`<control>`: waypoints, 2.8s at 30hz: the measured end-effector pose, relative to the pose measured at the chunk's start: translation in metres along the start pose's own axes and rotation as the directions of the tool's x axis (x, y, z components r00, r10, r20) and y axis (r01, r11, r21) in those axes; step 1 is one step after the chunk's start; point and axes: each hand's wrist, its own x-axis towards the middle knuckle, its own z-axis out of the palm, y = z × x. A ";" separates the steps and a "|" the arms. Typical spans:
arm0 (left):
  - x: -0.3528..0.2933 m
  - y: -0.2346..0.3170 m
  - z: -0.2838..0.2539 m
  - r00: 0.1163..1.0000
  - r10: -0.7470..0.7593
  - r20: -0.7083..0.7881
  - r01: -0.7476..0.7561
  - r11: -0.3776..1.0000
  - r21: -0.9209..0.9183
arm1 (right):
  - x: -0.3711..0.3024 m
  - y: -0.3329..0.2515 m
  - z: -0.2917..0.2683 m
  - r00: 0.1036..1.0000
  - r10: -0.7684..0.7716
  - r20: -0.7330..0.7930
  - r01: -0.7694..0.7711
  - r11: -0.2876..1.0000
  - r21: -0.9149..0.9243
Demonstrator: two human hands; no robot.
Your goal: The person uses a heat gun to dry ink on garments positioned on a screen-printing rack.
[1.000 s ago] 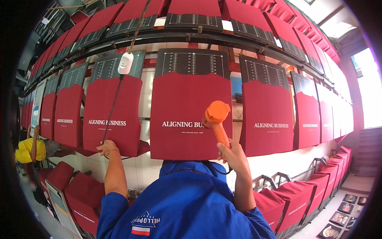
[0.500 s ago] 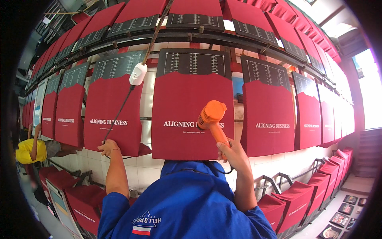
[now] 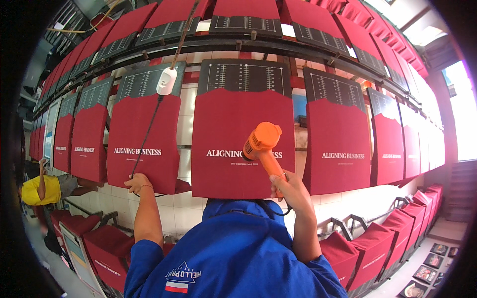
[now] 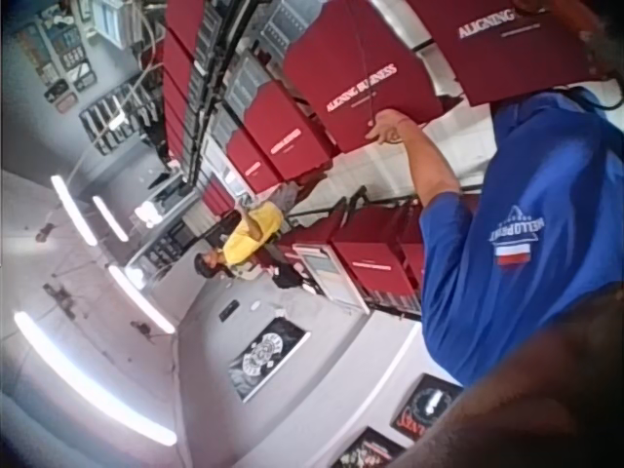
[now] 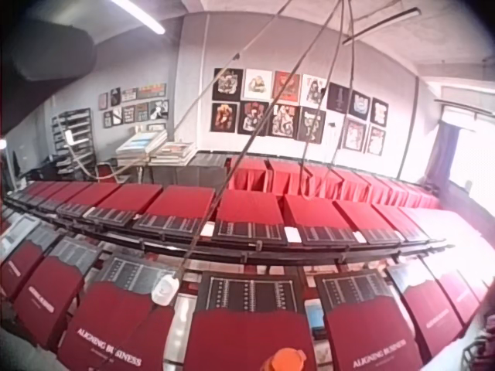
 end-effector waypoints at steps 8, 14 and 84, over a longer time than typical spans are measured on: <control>-0.001 0.001 0.000 1.000 0.002 -0.012 -0.002 1.000 0.015 | 0.003 -0.001 0.009 0.999 -0.022 0.034 0.023 0.999 -0.028; 0.003 -0.002 0.003 1.000 -0.006 -0.030 0.006 1.000 0.007 | 0.005 -0.007 0.013 0.997 0.020 0.069 -0.018 0.999 -0.040; 0.097 -0.027 0.001 0.928 0.370 0.043 -0.330 0.869 -0.368 | -0.001 -0.027 0.122 0.999 0.044 0.023 -0.044 0.999 -0.010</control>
